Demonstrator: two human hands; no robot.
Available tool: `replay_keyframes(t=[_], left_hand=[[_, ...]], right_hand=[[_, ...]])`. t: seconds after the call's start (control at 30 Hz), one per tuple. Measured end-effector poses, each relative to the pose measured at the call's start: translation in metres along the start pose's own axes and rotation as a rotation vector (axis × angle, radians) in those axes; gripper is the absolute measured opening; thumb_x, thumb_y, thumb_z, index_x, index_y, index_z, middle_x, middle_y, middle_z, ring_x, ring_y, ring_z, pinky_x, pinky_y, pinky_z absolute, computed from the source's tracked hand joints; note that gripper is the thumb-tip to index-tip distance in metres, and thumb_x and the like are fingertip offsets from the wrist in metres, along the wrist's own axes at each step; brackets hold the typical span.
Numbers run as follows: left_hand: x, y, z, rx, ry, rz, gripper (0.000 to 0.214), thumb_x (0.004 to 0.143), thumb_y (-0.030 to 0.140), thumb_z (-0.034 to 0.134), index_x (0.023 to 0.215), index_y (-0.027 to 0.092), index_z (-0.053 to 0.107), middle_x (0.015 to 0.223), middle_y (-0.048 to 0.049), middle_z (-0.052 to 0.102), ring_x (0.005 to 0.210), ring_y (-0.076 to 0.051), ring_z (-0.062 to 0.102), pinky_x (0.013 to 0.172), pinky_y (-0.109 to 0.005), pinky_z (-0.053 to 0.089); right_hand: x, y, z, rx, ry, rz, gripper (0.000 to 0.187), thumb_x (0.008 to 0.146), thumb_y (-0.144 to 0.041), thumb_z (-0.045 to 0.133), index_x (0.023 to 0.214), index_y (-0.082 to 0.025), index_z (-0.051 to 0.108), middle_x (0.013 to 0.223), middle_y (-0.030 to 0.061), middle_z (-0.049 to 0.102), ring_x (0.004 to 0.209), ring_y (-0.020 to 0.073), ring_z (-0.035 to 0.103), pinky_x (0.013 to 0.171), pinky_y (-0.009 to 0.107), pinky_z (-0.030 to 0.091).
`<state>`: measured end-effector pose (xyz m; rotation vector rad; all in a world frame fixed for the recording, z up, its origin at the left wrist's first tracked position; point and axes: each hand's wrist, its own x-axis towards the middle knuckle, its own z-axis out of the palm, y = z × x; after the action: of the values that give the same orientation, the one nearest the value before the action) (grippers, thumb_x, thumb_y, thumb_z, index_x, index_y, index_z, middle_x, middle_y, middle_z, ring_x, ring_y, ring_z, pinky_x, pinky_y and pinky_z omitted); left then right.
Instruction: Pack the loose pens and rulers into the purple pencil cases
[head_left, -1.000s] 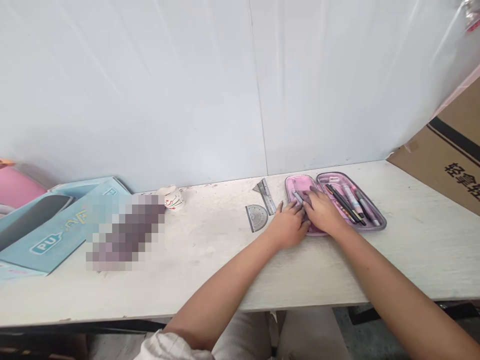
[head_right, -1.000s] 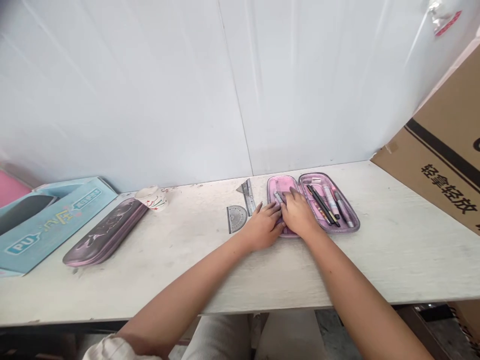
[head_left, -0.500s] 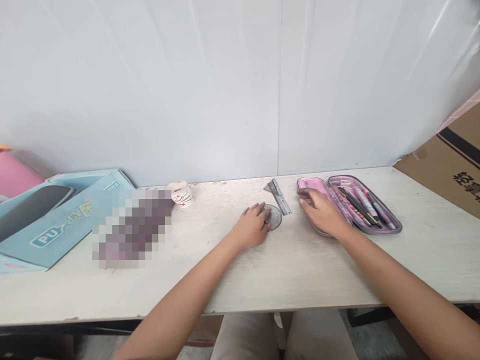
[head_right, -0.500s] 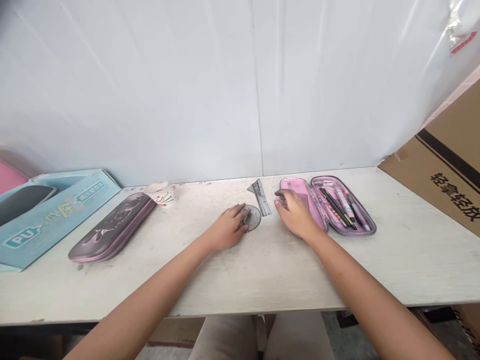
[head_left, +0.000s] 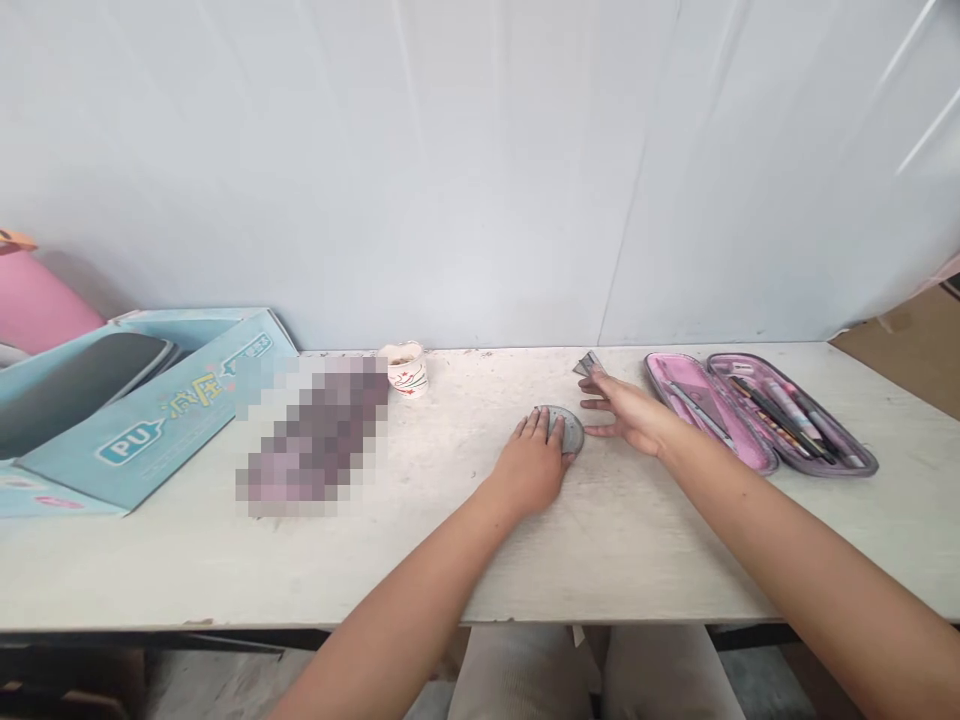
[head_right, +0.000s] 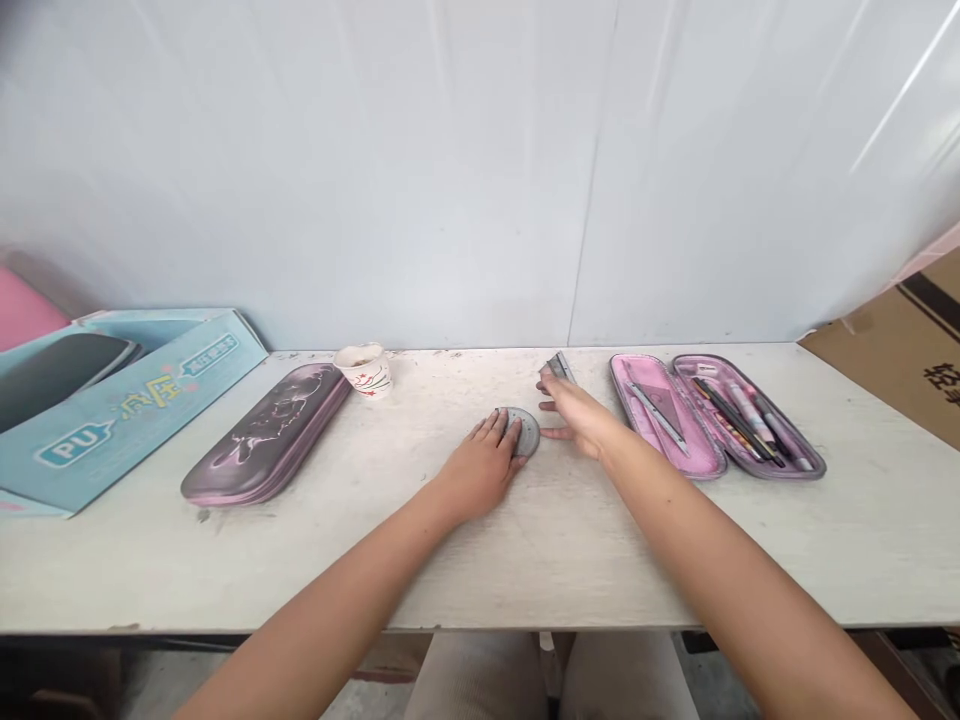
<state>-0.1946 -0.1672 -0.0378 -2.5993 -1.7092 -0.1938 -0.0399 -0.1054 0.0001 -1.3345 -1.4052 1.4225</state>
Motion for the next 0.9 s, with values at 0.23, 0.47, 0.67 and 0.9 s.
replay_keyframes(t=[0.23, 0.47, 0.67, 0.9], left_hand=[[0.001, 0.002, 0.002, -0.052, 0.034, -0.038, 0.055, 0.092, 0.036, 0.023, 0.138, 0.007, 0.027, 0.145, -0.0183, 0.027, 0.134, -0.027, 0.025, 0.107, -0.042, 0.025], [0.022, 0.015, -0.002, -0.141, 0.130, -0.014, 0.052, 0.093, 0.030, 0.021, 0.140, 0.008, 0.021, 0.144, -0.0158, 0.029, 0.133, -0.020, 0.030, 0.107, -0.040, 0.028], [0.070, 0.071, -0.017, -0.264, 0.281, 0.109, 0.050, 0.093, 0.023, 0.016, 0.140, 0.009, 0.022, 0.146, -0.0123, 0.028, 0.135, -0.014, 0.024, 0.110, -0.033, 0.028], [0.122, 0.151, -0.023, -0.251, 0.308, 0.209, 0.050, 0.092, 0.022, 0.016, 0.138, 0.004, 0.023, 0.146, -0.0137, 0.026, 0.138, -0.019, 0.015, 0.113, -0.042, 0.019]], right_hand=[[-0.006, 0.016, 0.015, -0.077, -0.104, -0.043, 0.031, 0.078, -0.014, 0.050, 0.109, -0.014, 0.052, 0.108, 0.0120, 0.060, 0.093, 0.0152, 0.059, 0.080, 0.030, 0.052], [-0.017, 0.010, -0.003, 0.048, -0.082, -0.137, 0.043, 0.078, -0.004, 0.039, 0.118, -0.016, 0.046, 0.099, 0.0076, 0.064, 0.070, 0.0101, 0.062, 0.077, 0.032, 0.054], [-0.019, 0.014, -0.066, 0.018, 0.062, -0.334, 0.036, 0.080, -0.021, 0.047, 0.115, -0.016, 0.052, 0.106, 0.0097, 0.064, 0.092, 0.0178, 0.063, 0.085, 0.035, 0.051], [-0.020, 0.033, -0.140, 0.088, 0.291, -0.470, 0.037, 0.082, -0.033, 0.046, 0.115, -0.018, 0.055, 0.120, 0.0074, 0.059, 0.110, 0.0187, 0.054, 0.096, 0.036, 0.042]])
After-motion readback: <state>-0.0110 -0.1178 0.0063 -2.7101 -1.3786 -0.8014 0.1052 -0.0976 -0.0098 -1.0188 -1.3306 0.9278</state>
